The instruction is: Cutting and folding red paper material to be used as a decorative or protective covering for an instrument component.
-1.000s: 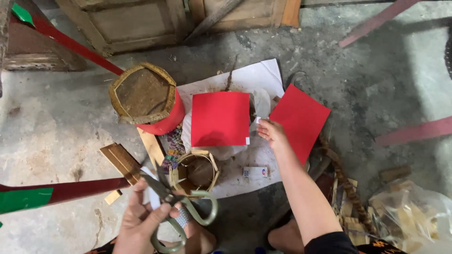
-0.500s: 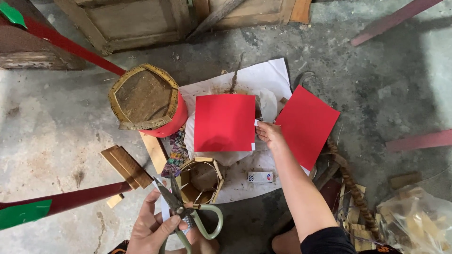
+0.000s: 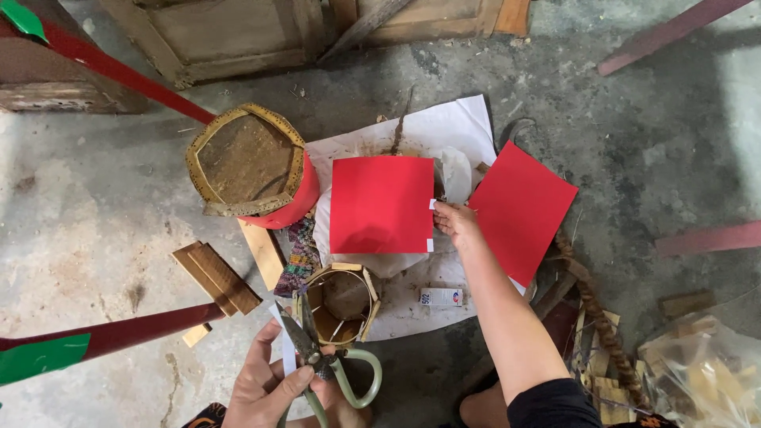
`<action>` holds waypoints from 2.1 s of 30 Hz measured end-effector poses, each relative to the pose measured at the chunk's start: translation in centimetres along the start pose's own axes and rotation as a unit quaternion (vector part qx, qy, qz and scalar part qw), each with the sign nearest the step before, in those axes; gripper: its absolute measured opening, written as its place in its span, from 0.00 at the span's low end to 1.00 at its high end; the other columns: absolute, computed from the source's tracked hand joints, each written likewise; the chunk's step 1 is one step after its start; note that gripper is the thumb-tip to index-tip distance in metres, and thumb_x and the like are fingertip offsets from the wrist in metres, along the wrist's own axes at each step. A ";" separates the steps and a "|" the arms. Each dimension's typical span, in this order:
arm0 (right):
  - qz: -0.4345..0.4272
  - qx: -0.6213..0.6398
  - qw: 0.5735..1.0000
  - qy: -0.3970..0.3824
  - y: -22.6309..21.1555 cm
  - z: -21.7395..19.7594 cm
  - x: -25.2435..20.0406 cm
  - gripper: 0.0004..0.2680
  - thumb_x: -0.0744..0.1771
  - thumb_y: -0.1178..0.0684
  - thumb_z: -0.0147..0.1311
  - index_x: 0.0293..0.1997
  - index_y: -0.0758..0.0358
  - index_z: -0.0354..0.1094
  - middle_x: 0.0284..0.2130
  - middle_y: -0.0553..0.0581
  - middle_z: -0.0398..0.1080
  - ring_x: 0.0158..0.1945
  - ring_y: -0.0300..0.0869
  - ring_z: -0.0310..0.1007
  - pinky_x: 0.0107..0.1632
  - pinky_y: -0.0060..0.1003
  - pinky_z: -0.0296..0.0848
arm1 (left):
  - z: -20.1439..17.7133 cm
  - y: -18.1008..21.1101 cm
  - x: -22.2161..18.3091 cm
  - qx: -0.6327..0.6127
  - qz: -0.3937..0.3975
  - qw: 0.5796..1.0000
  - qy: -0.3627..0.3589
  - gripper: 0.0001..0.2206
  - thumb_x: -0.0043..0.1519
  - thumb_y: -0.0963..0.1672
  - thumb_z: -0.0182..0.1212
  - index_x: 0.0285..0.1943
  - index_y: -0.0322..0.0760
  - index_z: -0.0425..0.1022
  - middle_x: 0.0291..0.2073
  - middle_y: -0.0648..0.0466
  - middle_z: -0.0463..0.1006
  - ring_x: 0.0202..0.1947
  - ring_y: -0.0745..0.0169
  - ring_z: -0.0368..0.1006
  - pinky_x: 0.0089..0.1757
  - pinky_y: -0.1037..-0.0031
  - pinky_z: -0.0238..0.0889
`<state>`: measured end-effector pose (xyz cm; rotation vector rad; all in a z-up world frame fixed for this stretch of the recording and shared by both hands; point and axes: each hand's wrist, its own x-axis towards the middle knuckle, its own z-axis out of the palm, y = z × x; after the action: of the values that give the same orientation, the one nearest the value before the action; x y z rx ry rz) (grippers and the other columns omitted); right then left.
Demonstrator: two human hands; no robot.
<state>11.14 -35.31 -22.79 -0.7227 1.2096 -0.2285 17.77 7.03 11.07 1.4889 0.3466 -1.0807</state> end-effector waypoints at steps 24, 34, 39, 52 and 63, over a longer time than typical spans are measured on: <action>-0.046 -0.155 0.984 0.072 -0.6 2.3 -2.6 0.11 0.64 0.48 0.65 0.46 0.59 0.77 0.33 0.53 0.79 0.29 0.37 0.76 0.33 0.30 0.68 | -1.1 -3.0 0.6 -0.101 0.097 0.983 -0.122 0.36 0.55 0.32 0.63 0.73 0.48 0.58 0.45 0.20 0.87 0.27 0.48 0.79 0.40 0.60 0.77; -0.016 -0.122 0.989 0.081 -0.6 2.9 -2.5 0.08 0.62 0.50 0.68 0.41 0.55 0.76 0.30 0.52 0.78 0.28 0.38 0.74 0.30 0.30 0.67 | -0.8 -3.2 0.6 -0.076 0.070 0.991 -0.087 0.38 0.54 0.31 0.64 0.74 0.46 0.56 0.45 0.19 0.87 0.34 0.42 0.83 0.41 0.62 0.78; -0.028 -0.067 0.994 0.079 -0.6 3.8 -2.8 0.08 0.61 0.53 0.69 0.35 0.56 0.71 0.27 0.55 0.77 0.22 0.38 0.70 0.23 0.29 0.62 | -0.3 -2.3 0.0 -0.062 0.005 0.997 -0.044 0.39 0.52 0.31 0.64 0.74 0.47 0.59 0.45 0.19 0.88 0.26 0.43 0.82 0.42 0.61 0.76; -0.040 -0.048 0.991 0.122 0.2 5.2 -2.4 0.07 0.62 0.56 0.68 0.37 0.60 0.73 0.30 0.56 0.78 0.28 0.42 0.75 0.29 0.34 0.72 | 1.2 -2.1 -0.8 -0.105 0.008 0.994 0.008 0.40 0.50 0.28 0.64 0.75 0.40 0.61 0.41 0.22 0.86 0.39 0.30 0.82 0.39 0.58 0.77; -0.056 -0.056 0.985 0.152 0.7 5.7 -2.9 0.09 0.60 0.59 0.69 0.39 0.63 0.75 0.39 0.59 0.78 0.41 0.47 0.78 0.45 0.39 0.81 | 0.6 -3.1 -0.5 -0.110 0.061 0.992 -0.026 0.40 0.49 0.29 0.66 0.74 0.35 0.60 0.46 0.29 0.86 0.43 0.27 0.86 0.38 0.59 0.82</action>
<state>15.07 -31.06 -20.08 -0.8775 1.4817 -0.3766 14.92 7.45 9.61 1.2670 0.3222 -0.9496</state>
